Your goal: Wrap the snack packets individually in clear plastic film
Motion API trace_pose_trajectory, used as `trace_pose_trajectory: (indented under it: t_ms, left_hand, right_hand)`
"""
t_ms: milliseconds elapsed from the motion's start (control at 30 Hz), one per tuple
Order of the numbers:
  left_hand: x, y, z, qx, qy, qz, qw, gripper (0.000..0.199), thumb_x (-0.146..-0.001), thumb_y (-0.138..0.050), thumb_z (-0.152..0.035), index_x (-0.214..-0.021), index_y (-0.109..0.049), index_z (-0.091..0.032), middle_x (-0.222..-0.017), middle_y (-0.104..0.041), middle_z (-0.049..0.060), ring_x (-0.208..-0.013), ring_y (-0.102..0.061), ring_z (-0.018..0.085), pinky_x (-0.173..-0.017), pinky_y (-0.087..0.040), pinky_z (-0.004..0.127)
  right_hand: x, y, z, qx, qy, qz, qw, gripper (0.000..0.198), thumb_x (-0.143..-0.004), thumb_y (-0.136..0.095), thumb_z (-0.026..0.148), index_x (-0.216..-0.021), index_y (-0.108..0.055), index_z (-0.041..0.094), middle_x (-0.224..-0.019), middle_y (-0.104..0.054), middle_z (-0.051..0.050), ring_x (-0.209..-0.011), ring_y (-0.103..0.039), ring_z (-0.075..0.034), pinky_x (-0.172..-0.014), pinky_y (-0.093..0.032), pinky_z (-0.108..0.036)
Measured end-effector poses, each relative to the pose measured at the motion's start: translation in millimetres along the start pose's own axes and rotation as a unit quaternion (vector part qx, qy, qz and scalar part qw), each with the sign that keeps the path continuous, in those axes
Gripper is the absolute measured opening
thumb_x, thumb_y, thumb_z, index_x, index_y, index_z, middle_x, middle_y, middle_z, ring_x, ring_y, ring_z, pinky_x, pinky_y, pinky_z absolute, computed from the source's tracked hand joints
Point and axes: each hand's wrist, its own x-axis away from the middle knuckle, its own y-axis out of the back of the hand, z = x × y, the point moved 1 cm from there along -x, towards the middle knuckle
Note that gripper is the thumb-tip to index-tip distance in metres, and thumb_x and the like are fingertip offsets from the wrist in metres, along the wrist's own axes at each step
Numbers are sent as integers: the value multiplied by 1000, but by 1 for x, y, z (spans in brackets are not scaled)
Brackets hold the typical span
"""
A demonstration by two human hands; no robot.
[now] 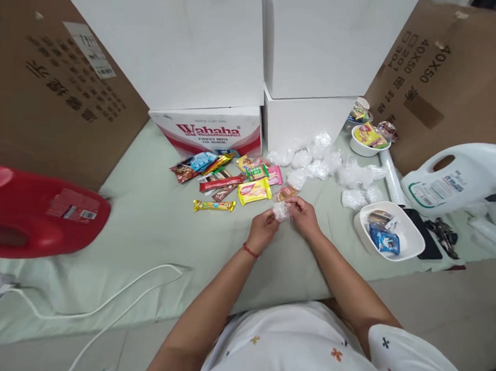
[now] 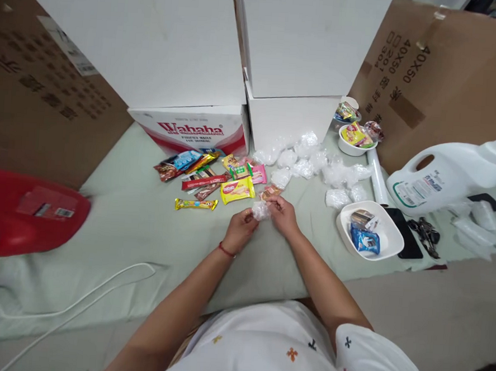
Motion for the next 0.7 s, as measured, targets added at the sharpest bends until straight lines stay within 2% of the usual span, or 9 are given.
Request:
trace_pose_trajectory:
  t_ms: [67,133,167,233,300,433,500,600,700]
  left_hand:
    - [-14,-5,4,-1,-10,-6,1000,22,-77,-66,-40,-75,-60,-19,-56,-50,-6,-52,-44,10,-52,-31,21]
    - [-16,-5,8,-3,-20,-20,1000,20,-78,-65,-39,-74,-59,-20,-59,-51,-6,-55,-43,10,-54,-31,22]
    - [-15,-4,9,-13,-29,-25,999,20,-79,-65,-38,-74,-59,-20,-61,-52,-6,-56,-44,10,-55,-32,22]
    - [-12,-3,9,-42,-49,-25,998,22,-81,-65,-39,-73,-60,-20,-63,-55,-4,-59,-45,11,-58,-34,23]
    - [-9,-1,7,-53,-55,-11,997,23,-83,-65,-41,-76,-63,-19,-64,-56,-4,-59,-45,11,-58,-35,23]
    - [-8,9,4,40,2,45,998,27,-76,-73,-43,-76,-61,-19,-63,-53,-5,-57,-43,9,-55,-33,22]
    - [-8,18,3,114,49,69,990,28,-71,-76,-41,-76,-60,-19,-61,-50,-6,-53,-40,8,-51,-29,21]
    - [-9,30,0,201,105,82,970,29,-62,-78,-38,-76,-61,-19,-60,-46,-6,-49,-35,7,-45,-22,21]
    - [-12,33,-4,249,93,44,963,29,-61,-77,-38,-74,-59,-19,-64,-48,-4,-51,-39,8,-44,-26,21]
  right_hand:
    - [1,2,-1,30,24,-11,999,47,-86,-59,62,-109,-67,22,-95,-65,-4,-66,-55,-15,-68,-50,-31]
    - [4,5,0,69,60,-18,996,52,-88,-55,66,-116,-65,23,-115,-62,-9,-75,-59,-16,-75,-52,-33]
    - [6,5,1,91,75,-7,993,52,-87,-58,67,-115,-66,23,-117,-62,-9,-80,-60,-17,-78,-52,-33]
    - [9,5,1,123,89,32,988,45,-85,-65,65,-105,-69,24,-106,-63,-7,-83,-59,-18,-78,-50,-32]
    - [10,4,0,110,78,42,990,38,-84,-70,61,-91,-69,24,-89,-62,-3,-78,-55,-17,-74,-47,-30]
    - [6,12,-5,-10,-42,22,999,41,-80,-74,63,-81,-64,23,-66,-52,3,-60,-43,-13,-59,-37,-26]
    - [6,20,-6,-75,-87,28,993,47,-75,-76,67,-76,-59,23,-61,-48,5,-55,-39,-12,-55,-34,-25]
    - [9,27,-4,-154,-111,73,979,54,-69,-82,68,-70,-53,22,-63,-48,5,-56,-40,-11,-56,-35,-24]
    - [11,27,-1,-190,-130,130,964,54,-67,-85,64,-68,-53,21,-64,-48,5,-56,-41,-10,-55,-35,-24]
